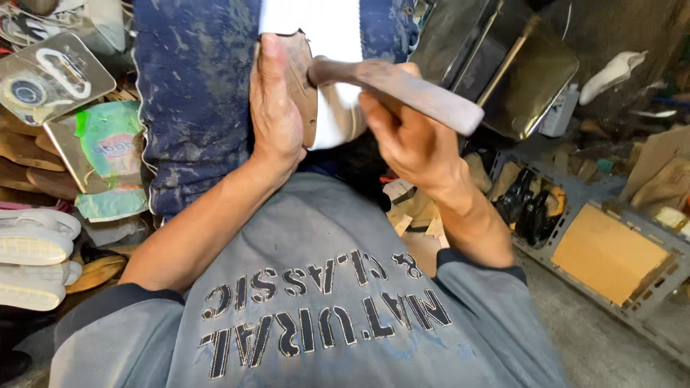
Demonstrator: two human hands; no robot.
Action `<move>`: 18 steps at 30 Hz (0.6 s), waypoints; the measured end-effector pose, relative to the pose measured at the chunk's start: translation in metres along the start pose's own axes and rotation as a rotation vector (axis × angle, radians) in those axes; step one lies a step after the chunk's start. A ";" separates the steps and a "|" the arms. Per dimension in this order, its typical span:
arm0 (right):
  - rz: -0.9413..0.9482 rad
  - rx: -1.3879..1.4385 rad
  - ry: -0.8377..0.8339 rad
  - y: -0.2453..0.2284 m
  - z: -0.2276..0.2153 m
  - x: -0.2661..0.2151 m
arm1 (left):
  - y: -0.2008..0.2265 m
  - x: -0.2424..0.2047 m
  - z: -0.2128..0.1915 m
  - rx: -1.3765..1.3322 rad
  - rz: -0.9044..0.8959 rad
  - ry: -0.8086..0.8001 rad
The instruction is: The person uses a hammer to repeatedly tap the sole of a white shoe held in their left hand. They rotate the shoe to work on different areas of the sole and heel while sitting on the floor.
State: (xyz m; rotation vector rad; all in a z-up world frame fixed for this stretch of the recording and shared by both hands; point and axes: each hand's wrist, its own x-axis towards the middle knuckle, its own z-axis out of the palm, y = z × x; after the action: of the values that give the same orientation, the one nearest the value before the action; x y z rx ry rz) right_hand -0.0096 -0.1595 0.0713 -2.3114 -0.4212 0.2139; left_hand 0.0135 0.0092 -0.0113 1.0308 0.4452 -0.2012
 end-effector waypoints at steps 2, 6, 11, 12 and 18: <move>0.041 -0.106 0.184 -0.005 -0.004 -0.006 | 0.005 -0.003 0.001 0.045 -0.017 -0.031; 0.003 -0.071 0.202 -0.003 -0.004 0.002 | 0.001 0.005 0.000 -0.036 0.023 -0.070; 0.043 0.190 0.586 -0.011 -0.009 -0.002 | 0.025 0.002 -0.014 -0.222 -0.094 -0.318; 0.041 0.206 0.569 0.002 -0.054 -0.010 | 0.047 -0.005 -0.019 -0.220 -0.090 -0.296; -0.100 0.696 0.104 -0.032 -0.042 -0.085 | 0.137 -0.038 -0.042 0.524 -0.359 -0.644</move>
State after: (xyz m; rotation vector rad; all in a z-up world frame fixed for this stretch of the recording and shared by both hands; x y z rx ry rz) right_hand -0.0850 -0.1974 0.1258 -1.6069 -0.3390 0.1570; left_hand 0.0189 0.1131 0.0944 1.3139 -0.0266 -0.9793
